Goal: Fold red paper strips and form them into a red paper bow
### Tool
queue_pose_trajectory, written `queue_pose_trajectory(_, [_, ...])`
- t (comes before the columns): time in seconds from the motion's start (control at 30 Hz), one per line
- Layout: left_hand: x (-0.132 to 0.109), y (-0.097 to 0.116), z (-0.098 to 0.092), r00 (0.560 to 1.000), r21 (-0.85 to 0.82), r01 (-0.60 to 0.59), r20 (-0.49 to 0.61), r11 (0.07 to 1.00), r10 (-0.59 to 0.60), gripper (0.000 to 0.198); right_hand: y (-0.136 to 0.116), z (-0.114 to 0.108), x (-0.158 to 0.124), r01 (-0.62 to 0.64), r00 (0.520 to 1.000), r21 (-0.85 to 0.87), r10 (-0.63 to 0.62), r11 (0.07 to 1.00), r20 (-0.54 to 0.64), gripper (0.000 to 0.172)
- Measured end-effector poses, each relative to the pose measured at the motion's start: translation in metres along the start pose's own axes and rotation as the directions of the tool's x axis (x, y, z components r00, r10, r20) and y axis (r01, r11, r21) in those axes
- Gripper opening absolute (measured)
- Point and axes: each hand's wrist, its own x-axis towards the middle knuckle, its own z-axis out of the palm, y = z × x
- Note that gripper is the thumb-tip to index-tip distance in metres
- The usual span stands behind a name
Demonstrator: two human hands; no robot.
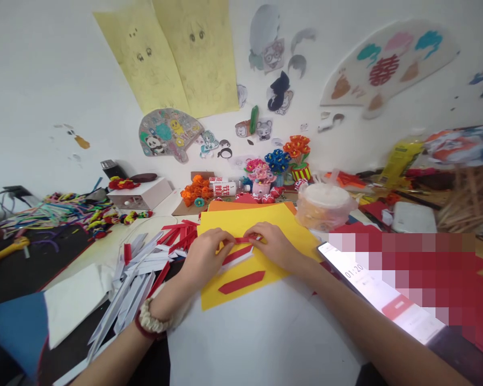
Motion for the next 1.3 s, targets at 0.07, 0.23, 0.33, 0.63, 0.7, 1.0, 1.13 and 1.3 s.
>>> queue_pose_trajectory(0.07, [-0.006,0.007,0.000,0.996,0.115,-0.088,0.013,0.989,0.087,0.025,-0.001,-0.001,-0.001,0.004,1.000,0.002,-0.004,1.000,-0.010,0.014])
queue_pose_trajectory(0.23, [-0.015,0.013,0.009,0.978,0.326,-0.201,0.115,0.924,0.172,0.026,-0.002,-0.002,-0.001,0.003,1.000,0.006,-0.003,1.000,-0.009,0.014])
queue_pose_trajectory(0.33, [-0.016,0.014,0.009,0.977,0.325,-0.187,0.161,0.927,0.140,0.019,-0.001,-0.001,0.000,0.005,1.000,0.007,-0.005,1.000,-0.002,0.015])
queue_pose_trajectory(0.63, [-0.019,0.016,-0.004,0.970,-0.058,0.097,0.228,0.994,-0.081,0.011,-0.001,-0.001,-0.001,0.001,1.000,0.029,-0.001,1.000,-0.012,0.013])
queue_pose_trajectory(0.7, [-0.018,0.012,0.001,0.967,-0.156,0.118,0.241,0.981,-0.078,0.011,-0.002,-0.001,-0.002,-0.001,1.000,0.029,0.002,1.000,-0.013,0.012])
queue_pose_trajectory(1.0, [-0.021,0.014,0.009,0.986,0.004,0.037,0.162,0.999,-0.037,0.019,-0.002,-0.001,-0.001,0.003,1.000,0.028,-0.003,1.000,-0.008,0.013])
queue_pose_trajectory(1.13, [-0.023,0.019,0.004,0.991,0.180,-0.081,0.124,0.980,0.059,0.027,-0.001,-0.001,-0.001,0.014,1.000,0.022,-0.013,1.000,-0.010,0.013])
queue_pose_trajectory(1.3, [-0.025,0.018,0.010,0.974,0.329,-0.198,0.170,0.923,0.149,0.025,0.000,0.000,-0.001,0.010,1.000,0.019,-0.010,1.000,-0.017,0.014])
